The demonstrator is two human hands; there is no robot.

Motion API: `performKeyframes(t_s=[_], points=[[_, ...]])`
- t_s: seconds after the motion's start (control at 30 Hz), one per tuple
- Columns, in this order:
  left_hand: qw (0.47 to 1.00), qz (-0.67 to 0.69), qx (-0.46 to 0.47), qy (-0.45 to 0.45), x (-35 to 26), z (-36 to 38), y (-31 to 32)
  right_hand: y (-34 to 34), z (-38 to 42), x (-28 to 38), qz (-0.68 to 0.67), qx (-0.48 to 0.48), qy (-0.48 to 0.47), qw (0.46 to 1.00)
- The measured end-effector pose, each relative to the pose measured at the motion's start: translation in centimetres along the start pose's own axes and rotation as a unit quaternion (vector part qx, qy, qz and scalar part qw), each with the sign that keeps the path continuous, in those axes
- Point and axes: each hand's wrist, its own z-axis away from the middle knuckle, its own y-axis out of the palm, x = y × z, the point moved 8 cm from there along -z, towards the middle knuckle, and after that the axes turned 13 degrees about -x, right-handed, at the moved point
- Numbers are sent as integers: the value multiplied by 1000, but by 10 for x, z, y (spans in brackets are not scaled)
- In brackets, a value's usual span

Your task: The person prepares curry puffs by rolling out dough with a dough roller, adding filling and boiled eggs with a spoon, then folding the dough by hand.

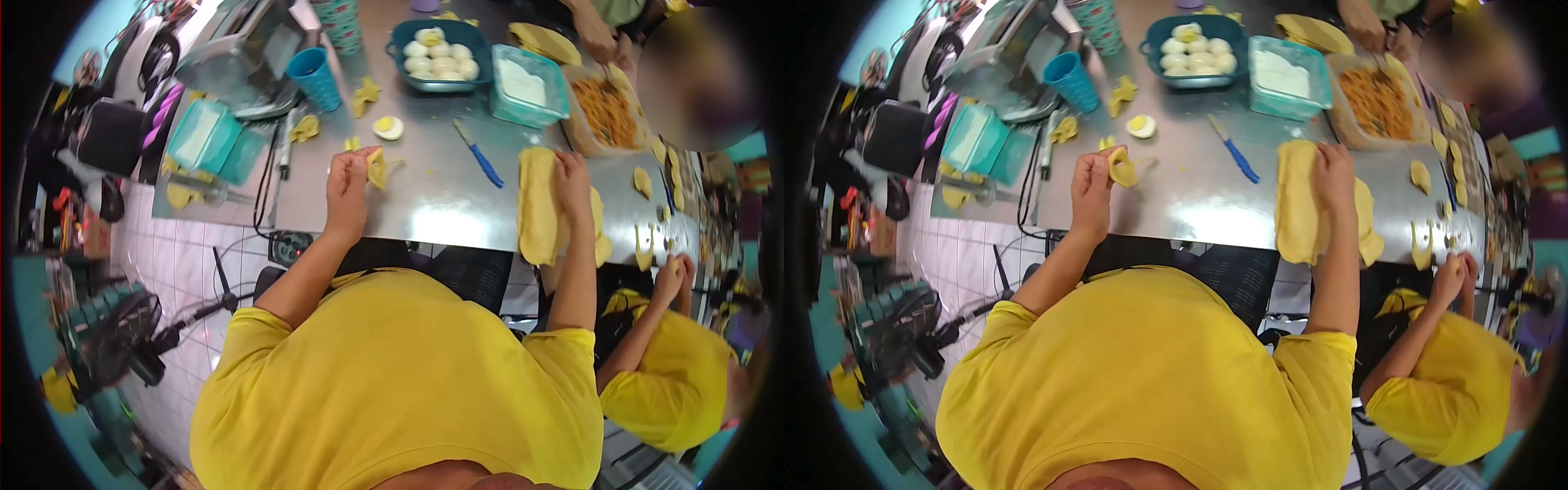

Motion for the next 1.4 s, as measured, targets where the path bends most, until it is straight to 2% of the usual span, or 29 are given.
performKeyframes(t_s=[0.03, 0.13, 0.2, 0.3, 0.37, 0.4, 0.43, 0.47, 0.5, 0.53, 0.57, 0.6, 0.67, 0.73, 0.83, 0.9, 0.97, 1.07, 1.13, 1.17, 1.23, 1.37, 1.4], points=[[996, 76, -17, -33, -1, -6, -9, -1, -3, 3, -7, 5, -10, 1000], [992, 98, -60, -60, -9, -26, -47, -2, -8, 2, -4, 31, 31, 999], [990, 106, -84, -45, -18, -46, -55, -1, -9, 0, -3, 57, 61, 997], [990, 125, -65, -2, -31, -90, -53, -2, -12, -1, 2, 67, 72, 995], [989, -1, -98, 115, -49, -114, -56, -3, -12, -1, 12, 78, 74, 994], [989, 2, -92, 114, -50, -119, -57, -4, -12, 1, 11, 77, 72, 994], [974, -145, -67, 163, -54, -122, -53, -5, -12, 2, 11, 76, 69, 995], [934, -287, -42, 211, -56, -124, -48, -6, -9, -1, 13, 73, 70, 995], [903, -373, -19, 214, -36, -129, -49, -6, -5, -4, -10, 62, 77, 995], [903, -371, -21, 217, -16, -131, -57, -7, -4, -5, -34, 52, 82, 995], [824, -476, 8, 306, 0, -126, -55, -9, -4, -1, -35, 51, 78, 995], [724, -571, 35, 385, 3, -118, -46, -12, -2, -1, -52, 45, 107, 992], [729, -590, 24, 346, 15, -123, -48, -13, 1, 1, -74, 46, 131, 988], [711, -626, 53, 315, 16, -127, -45, -16, 0, 11, 35, 49, 12, 998], [770, -537, 86, 332, 7, -122, -28, -20, 0, 11, -10, 39, -11, 999], [796, -454, 104, 386, -14, -103, -2, -16, 9, -10, -125, 53, 134, 982], [807, -438, 149, 366, -14, -104, 25, -18, 17, -6, -173, 88, 199, 960], [779, -504, 125, 352, 7, -123, 46, -16, 22, -7, -226, 114, 192, 948], [746, -601, 146, 246, 37, -141, 49, -23, 27, -8, -221, 92, 211, 948], [747, -600, 143, 246, 36, -147, 50, -26, 28, -5, -221, 93, 208, 948], [715, -633, 217, 200, 42, -147, 55, -34, 33, 3, -229, 103, 212, 944], [734, -613, 178, 232, 39, -144, 52, -41, 36, 7, -246, 83, 213, 942], [753, -582, 134, 276, 26, -136, 51, -42, 37, 5, -268, 68, 225, 935]])
